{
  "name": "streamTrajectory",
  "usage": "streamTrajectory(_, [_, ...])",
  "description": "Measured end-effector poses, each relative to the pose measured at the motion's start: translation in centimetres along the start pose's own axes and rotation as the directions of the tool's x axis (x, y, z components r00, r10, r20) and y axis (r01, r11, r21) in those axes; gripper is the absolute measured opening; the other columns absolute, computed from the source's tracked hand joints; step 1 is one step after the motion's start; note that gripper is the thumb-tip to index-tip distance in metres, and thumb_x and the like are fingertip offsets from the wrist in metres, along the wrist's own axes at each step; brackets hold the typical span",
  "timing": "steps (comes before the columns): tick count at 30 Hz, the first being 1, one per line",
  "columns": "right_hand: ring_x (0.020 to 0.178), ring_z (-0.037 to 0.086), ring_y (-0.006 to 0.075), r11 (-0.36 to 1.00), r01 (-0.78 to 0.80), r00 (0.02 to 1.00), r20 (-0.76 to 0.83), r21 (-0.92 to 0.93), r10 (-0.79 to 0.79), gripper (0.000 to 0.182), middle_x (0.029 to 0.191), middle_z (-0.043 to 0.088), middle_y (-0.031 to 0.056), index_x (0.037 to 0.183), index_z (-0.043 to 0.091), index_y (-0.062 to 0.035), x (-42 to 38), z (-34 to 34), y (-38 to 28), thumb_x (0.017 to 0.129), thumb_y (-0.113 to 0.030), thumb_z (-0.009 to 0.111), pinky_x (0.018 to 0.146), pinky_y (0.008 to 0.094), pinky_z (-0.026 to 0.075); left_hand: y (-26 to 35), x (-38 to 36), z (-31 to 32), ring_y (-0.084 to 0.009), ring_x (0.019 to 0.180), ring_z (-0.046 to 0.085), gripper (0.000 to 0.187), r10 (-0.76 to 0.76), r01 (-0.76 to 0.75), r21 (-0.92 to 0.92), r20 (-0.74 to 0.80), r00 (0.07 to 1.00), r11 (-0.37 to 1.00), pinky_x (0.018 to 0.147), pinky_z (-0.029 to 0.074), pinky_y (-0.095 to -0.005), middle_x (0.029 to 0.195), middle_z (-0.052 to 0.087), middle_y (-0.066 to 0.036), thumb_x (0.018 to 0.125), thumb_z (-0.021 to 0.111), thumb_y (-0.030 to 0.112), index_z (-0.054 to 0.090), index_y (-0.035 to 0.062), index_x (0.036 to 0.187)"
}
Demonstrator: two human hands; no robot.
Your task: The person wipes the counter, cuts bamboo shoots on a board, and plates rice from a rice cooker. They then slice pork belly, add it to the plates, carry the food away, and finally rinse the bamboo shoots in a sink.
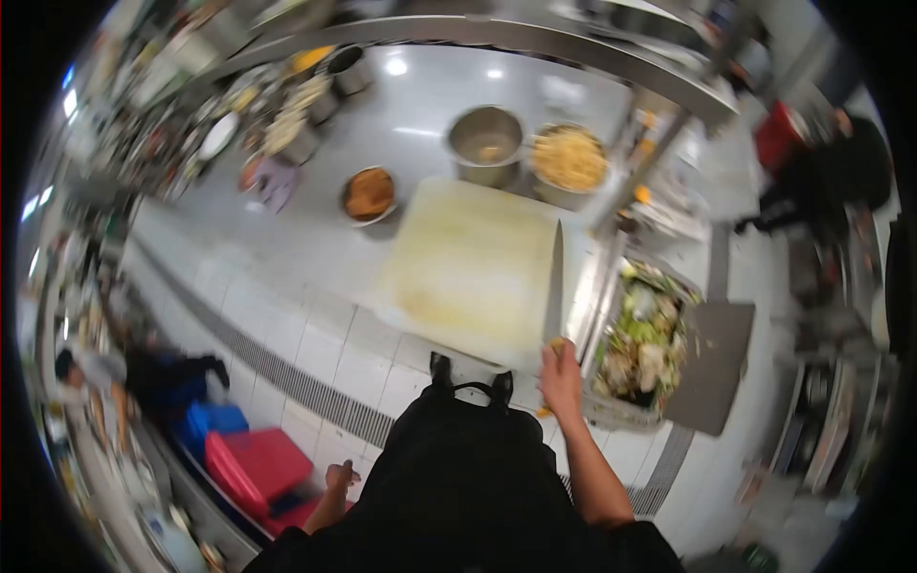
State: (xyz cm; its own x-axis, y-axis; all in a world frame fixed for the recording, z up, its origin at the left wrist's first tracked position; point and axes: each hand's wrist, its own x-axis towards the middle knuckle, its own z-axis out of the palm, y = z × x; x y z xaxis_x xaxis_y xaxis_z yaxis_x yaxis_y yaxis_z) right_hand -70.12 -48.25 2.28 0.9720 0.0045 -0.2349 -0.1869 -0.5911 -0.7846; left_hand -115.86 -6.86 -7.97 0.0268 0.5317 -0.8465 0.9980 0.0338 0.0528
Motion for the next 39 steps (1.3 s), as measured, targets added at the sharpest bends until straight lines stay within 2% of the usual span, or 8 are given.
streamTrajectory(4, [0.096,0.067,0.0427,0.940,0.221,0.953,0.262,-0.260,-0.152,0.044,0.106,0.069,0.0218,0.137,0.057,-0.0134,-0.4,-4.2,-7.9,0.099,-0.037,0.055,0.082,0.0520,0.052,-14.5,-2.6,7.3,-0.0274,0.070,0.068,0.069,-0.116,0.212,-0.811,0.178,0.977,0.545,0.059,0.060,-0.0454,0.099,0.069,-0.024,0.086,0.060,0.007,0.038,0.0108,0.151])
streamTrajectory(9, [0.111,0.062,0.0351,0.743,0.474,0.880,0.239,-0.473,-0.410,0.040,0.125,0.061,0.0143,0.132,0.062,-0.0137,8.6,-0.9,-7.3,0.091,-0.015,0.065,0.091,0.0464,0.051,-7.7,-3.5,10.2,-0.0372,0.083,0.072,0.040,0.101,-0.098,0.031,-0.104,0.989,0.995,0.077,0.059,-0.0482,0.096,0.072,-0.025,0.087,0.061,0.031,0.070,0.0039,0.116])
streamTrajectory(21, [0.081,0.058,0.0200,0.668,0.708,0.369,0.687,0.229,-0.627,0.014,0.089,0.062,0.0105,0.091,0.064,0.0024,-3.0,13.8,-19.7,0.094,-0.011,0.062,0.074,0.0319,0.047,-13.1,-9.5,13.6,-0.0315,0.080,0.073,0.054,-0.336,0.052,-0.800,-0.191,0.922,0.598,0.073,0.061,-0.0409,0.109,0.071,-0.020,0.076,0.060,0.020,0.064,0.0028,0.127])
streamTrajectory(26, [0.065,0.056,0.0169,0.549,0.830,0.234,0.831,0.100,-0.505,0.029,0.066,0.059,0.0093,0.076,0.061,0.0047,-10.1,24.0,-20.6,0.092,-0.019,0.065,0.065,0.0346,0.046,-23.8,-3.5,19.3,-0.0387,0.092,0.068,0.026,0.245,-0.198,0.213,-0.223,0.943,0.957,0.081,0.057,-0.0474,0.093,0.072,-0.017,0.061,0.079,0.011,0.070,0.0062,0.086])
streamTrajectory(29, [0.056,0.056,0.0195,0.610,0.793,0.285,0.883,0.002,-0.373,0.025,0.060,0.058,0.0082,0.082,0.064,0.0027,-11.1,28.3,-17.3,0.092,-0.021,0.064,0.056,0.0368,0.045,-27.1,-2.2,17.3,-0.0239,0.058,0.065,0.021,-0.278,0.254,-0.916,0.168,0.946,0.310,0.052,0.056,-0.0420,0.072,0.066,-0.017,0.087,0.050,0.012,0.066,0.0006,0.080])
streamTrajectory(32, [0.052,0.057,0.0196,0.854,0.509,0.498,0.846,-0.108,-0.190,0.021,0.062,0.058,0.0075,0.096,0.064,-0.0003,-5.7,32.0,-4.5,0.090,-0.020,0.063,0.048,0.0380,0.047,-30.3,0.1,12.5,-0.0250,0.059,0.065,0.020,-0.311,0.295,-0.798,0.143,0.940,0.525,0.052,0.055,-0.0420,0.071,0.066,-0.017,0.086,0.050,0.010,0.065,0.0008,0.079])
streamTrajectory(35, [0.061,0.064,0.0246,0.899,0.190,0.655,0.733,-0.395,0.184,0.027,0.072,0.063,0.0092,0.112,0.061,-0.0001,-8.2,29.2,0.2,0.092,-0.019,0.061,0.054,0.0418,0.052,-37.0,10.3,11.0,-0.0235,0.053,0.057,0.021,0.433,-0.442,0.086,-0.437,0.788,0.893,0.047,0.053,-0.0417,0.070,0.054,-0.010,0.090,0.057,0.022,0.057,0.0041,0.079])
streamTrajectory(39, [0.063,0.065,0.0269,0.848,-0.177,0.498,0.698,-0.499,0.515,0.021,0.080,0.066,0.0140,0.099,0.067,-0.0046,-12.1,27.4,4.1,0.088,-0.022,0.062,0.053,0.0393,0.050,-28.3,12.3,-7.6,-0.0211,0.054,0.058,0.015,-0.168,-0.109,-0.937,-0.172,0.971,0.332,0.047,0.051,-0.0395,0.066,0.058,-0.009,0.086,0.056,0.019,0.063,0.0063,0.082])
